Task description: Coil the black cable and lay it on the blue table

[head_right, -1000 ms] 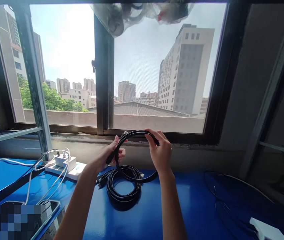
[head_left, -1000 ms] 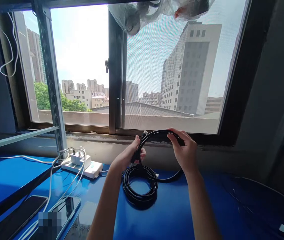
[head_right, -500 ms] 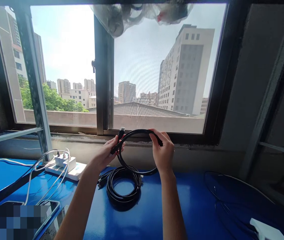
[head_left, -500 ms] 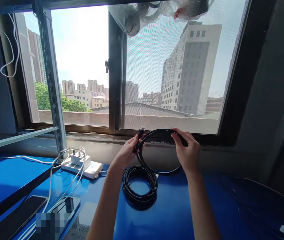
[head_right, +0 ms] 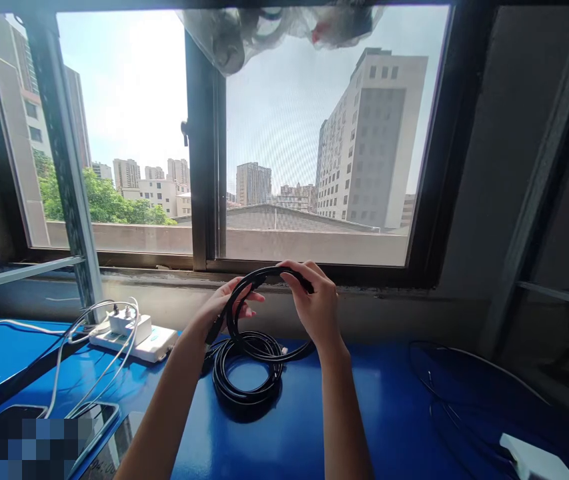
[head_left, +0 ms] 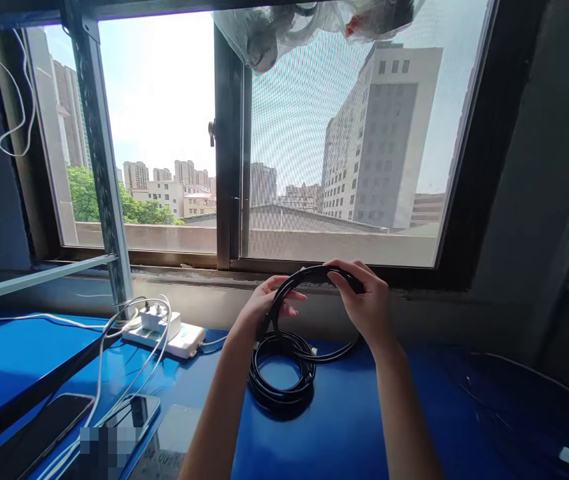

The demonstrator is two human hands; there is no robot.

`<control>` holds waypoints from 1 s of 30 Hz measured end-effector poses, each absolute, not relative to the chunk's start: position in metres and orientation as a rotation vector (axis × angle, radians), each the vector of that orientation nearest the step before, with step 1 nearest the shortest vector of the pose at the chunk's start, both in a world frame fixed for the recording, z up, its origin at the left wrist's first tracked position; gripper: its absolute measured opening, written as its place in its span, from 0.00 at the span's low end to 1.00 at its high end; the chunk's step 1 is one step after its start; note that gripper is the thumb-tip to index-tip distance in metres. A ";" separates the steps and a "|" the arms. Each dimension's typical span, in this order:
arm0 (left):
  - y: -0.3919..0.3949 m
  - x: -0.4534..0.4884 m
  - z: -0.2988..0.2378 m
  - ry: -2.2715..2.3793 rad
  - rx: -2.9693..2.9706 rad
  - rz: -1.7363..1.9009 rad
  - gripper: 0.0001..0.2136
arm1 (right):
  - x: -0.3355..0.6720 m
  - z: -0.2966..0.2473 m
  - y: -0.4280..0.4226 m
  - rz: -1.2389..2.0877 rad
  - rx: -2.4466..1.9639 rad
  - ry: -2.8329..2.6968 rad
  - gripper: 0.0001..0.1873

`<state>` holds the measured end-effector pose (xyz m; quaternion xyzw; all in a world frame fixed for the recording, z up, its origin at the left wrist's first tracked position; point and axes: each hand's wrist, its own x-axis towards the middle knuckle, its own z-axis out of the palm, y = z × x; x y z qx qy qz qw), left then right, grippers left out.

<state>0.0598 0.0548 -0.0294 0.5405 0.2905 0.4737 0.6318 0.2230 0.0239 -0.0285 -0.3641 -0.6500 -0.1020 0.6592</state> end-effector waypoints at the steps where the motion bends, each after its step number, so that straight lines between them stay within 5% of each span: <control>1: 0.055 0.060 -0.030 0.636 1.259 1.073 0.18 | 0.223 -0.029 0.025 -0.241 -0.841 -1.461 0.19; 11: 0.052 0.061 -0.030 0.709 1.406 0.973 0.31 | 0.221 -0.043 0.038 -0.350 -1.100 -1.396 0.20; 17: 0.048 0.059 -0.025 0.711 1.442 1.041 0.20 | 0.220 -0.049 0.045 -0.248 -1.120 -1.413 0.15; 22: 0.051 0.052 -0.025 0.615 1.215 1.250 0.15 | 0.220 -0.048 0.046 -0.179 -1.061 -1.498 0.25; 30: 0.074 0.034 -0.038 0.855 1.376 1.240 0.18 | 0.221 -0.063 0.060 0.083 -1.239 -1.540 0.19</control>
